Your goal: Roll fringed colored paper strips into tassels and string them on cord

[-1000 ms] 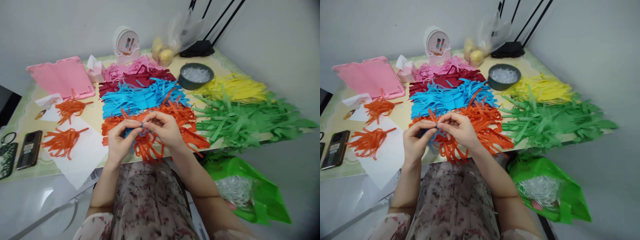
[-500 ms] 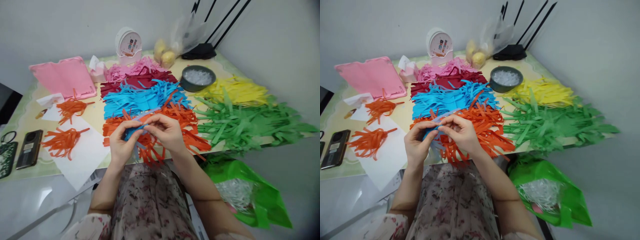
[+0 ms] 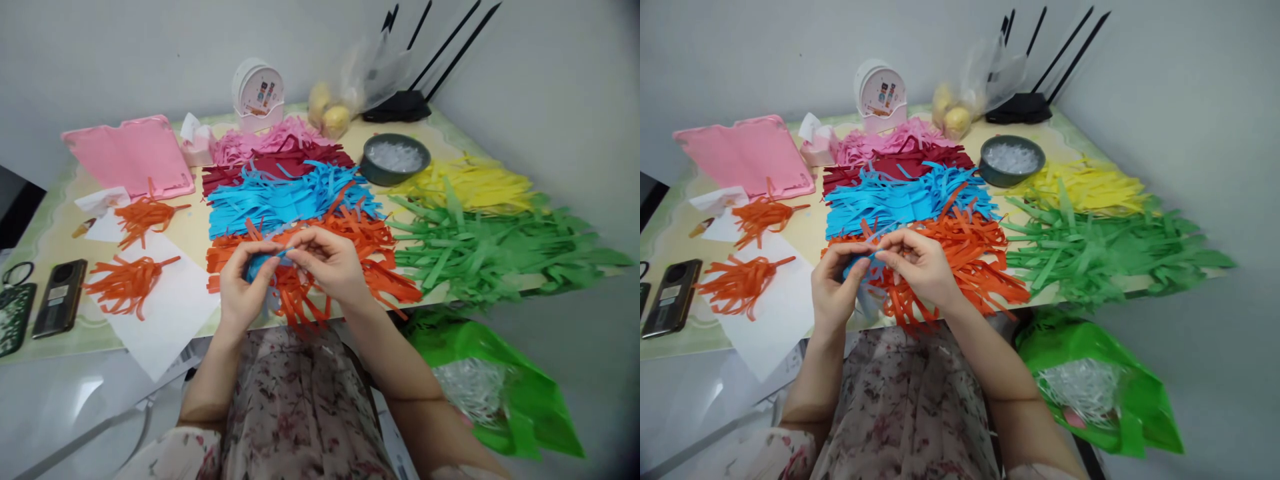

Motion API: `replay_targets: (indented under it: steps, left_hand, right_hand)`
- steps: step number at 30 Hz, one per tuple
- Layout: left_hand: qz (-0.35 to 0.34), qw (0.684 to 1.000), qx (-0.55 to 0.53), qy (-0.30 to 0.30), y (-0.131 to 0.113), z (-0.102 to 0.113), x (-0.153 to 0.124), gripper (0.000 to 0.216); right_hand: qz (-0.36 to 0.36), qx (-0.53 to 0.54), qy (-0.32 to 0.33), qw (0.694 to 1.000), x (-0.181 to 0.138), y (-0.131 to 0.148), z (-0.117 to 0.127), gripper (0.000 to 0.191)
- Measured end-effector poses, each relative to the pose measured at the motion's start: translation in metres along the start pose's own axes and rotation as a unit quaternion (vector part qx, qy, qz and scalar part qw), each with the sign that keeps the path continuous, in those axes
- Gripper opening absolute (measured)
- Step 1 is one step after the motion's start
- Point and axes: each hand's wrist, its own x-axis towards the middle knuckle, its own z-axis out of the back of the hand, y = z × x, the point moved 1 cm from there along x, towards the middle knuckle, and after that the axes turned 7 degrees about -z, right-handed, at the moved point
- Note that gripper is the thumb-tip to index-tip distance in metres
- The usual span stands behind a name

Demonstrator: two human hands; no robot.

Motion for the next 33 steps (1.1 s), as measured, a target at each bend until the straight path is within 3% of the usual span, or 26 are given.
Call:
replay_targets:
  steps: [5,11,14,20,27,33]
  left_hand:
    - [0.056,0.998,-0.023,0.016,0.003,0.004,0.002,0.012]
    - [-0.006,1.0,-0.012,-0.011,-0.001,0.002,0.002,0.01]
    - [-0.003,1.0,-0.001,-0.009,-0.002,0.001,0.002,0.008]
    - [0.047,0.999,-0.016,0.008,0.004,0.002,0.003,0.012]
    - [0.033,0.998,-0.012,0.043,0.006,-0.001,0.004,0.016]
    - [0.067,0.996,-0.03,0.055,0.007,0.001,0.009,0.018]
  right_hand:
    - [0.006,-0.016,-0.009,1.0,-0.004,-0.001,-0.004,0.034]
    - [-0.03,-0.006,0.016,0.999,0.002,-0.004,-0.003,0.039]
    - [-0.04,-0.001,0.044,0.998,0.004,-0.004,0.001,0.038]
    - [-0.007,-0.056,-0.004,0.998,-0.002,0.007,0.012,0.028]
    - [0.079,-0.22,-0.008,0.972,-0.002,0.02,0.012,0.01]
    - [0.079,-0.214,-0.012,0.974,-0.002,0.026,0.01,0.015]
